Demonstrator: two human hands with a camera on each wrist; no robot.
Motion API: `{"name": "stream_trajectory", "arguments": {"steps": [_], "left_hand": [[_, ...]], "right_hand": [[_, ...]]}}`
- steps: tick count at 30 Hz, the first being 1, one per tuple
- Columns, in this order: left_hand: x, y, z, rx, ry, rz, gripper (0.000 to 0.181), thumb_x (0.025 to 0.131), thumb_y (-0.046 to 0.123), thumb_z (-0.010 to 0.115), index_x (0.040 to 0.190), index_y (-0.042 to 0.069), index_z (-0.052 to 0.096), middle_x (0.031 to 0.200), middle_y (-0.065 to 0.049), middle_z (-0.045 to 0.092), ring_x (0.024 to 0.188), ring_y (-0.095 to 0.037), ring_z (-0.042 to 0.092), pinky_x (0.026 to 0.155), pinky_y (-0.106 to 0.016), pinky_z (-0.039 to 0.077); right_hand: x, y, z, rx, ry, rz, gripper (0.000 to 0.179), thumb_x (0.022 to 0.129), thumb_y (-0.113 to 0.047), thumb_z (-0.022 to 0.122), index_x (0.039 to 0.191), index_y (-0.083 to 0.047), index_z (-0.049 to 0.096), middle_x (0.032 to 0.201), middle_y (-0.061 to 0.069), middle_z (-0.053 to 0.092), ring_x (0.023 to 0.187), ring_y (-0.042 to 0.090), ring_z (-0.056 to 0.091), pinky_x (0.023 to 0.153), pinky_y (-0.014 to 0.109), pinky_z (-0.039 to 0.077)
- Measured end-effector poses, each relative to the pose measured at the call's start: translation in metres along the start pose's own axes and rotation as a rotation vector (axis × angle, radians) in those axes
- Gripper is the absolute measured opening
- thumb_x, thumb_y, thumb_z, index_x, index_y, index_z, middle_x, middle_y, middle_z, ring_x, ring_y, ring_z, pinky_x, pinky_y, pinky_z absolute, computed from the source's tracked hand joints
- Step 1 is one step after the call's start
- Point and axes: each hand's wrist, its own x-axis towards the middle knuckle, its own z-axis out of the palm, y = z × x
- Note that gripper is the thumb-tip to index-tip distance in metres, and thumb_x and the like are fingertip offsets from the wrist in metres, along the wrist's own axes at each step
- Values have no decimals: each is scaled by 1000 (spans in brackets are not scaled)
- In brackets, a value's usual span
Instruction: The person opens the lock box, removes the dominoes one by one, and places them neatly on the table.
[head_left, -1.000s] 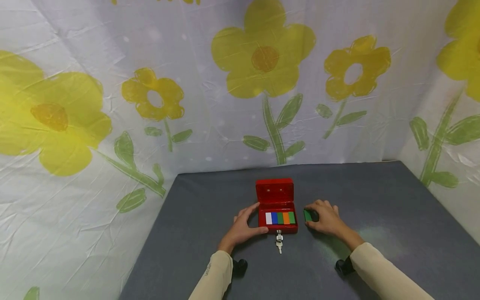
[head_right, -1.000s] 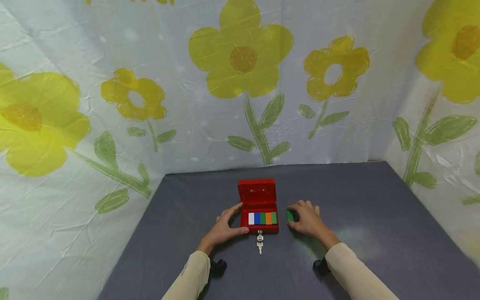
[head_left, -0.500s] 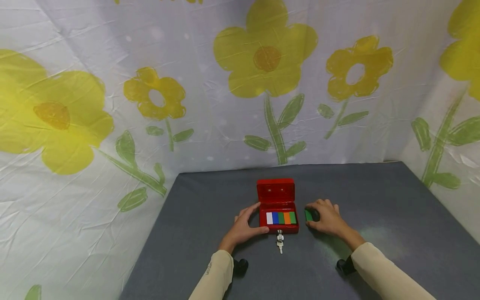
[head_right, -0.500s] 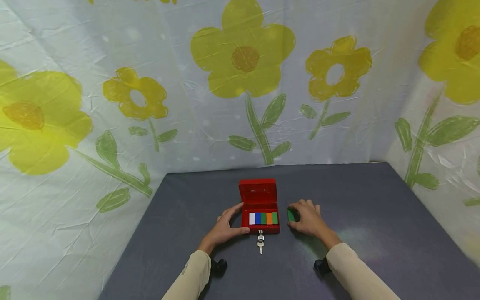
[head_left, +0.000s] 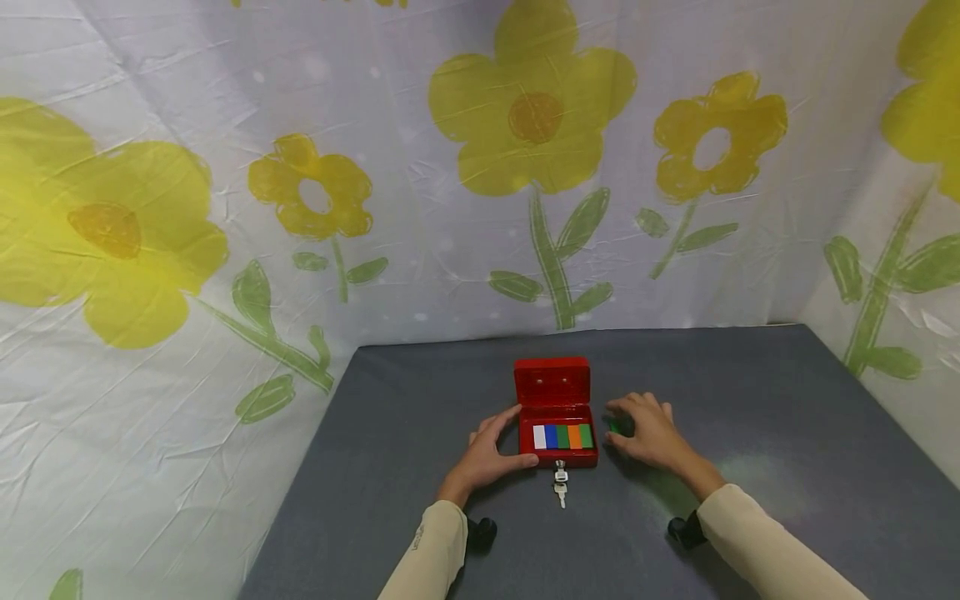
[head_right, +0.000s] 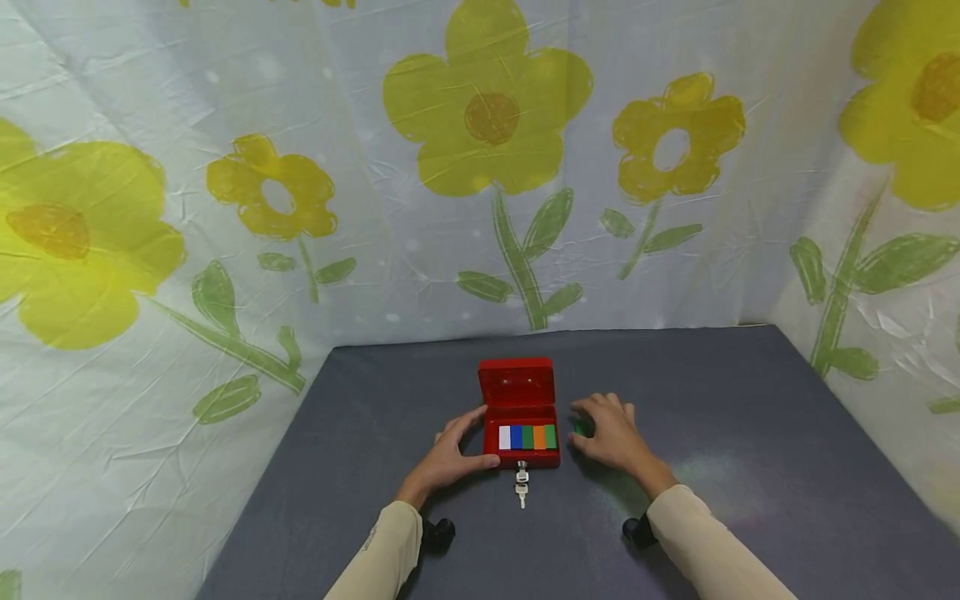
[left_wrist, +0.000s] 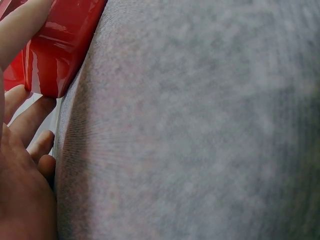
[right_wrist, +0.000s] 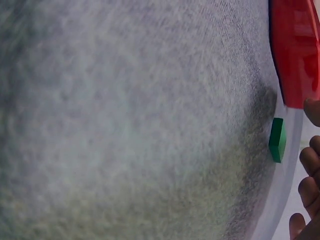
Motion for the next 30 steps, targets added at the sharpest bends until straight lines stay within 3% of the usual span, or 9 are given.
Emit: {"name": "stream_trajectory", "arguments": {"steps": [10, 30], "left_hand": [[-1, 0, 0, 7, 3, 10, 92, 74, 61, 82, 154, 47, 38, 163, -5, 35, 144, -36, 30, 109, -70, 37], [0, -1, 1, 3, 6, 9, 92, 74, 62, 82, 153, 48, 38, 163, -4, 36, 146, -36, 30, 109, -71, 35]], "right_hand": [[3, -6, 3, -6, 64, -41, 41, 82, -18, 84, 118, -4, 71, 103, 8, 68, 94, 23, 51, 77, 38, 24], [14, -21, 20, 34, 57, -71, 40, 81, -19, 85, 116, -8, 71, 104, 7, 70, 94, 22, 51, 78, 38, 25]]}}
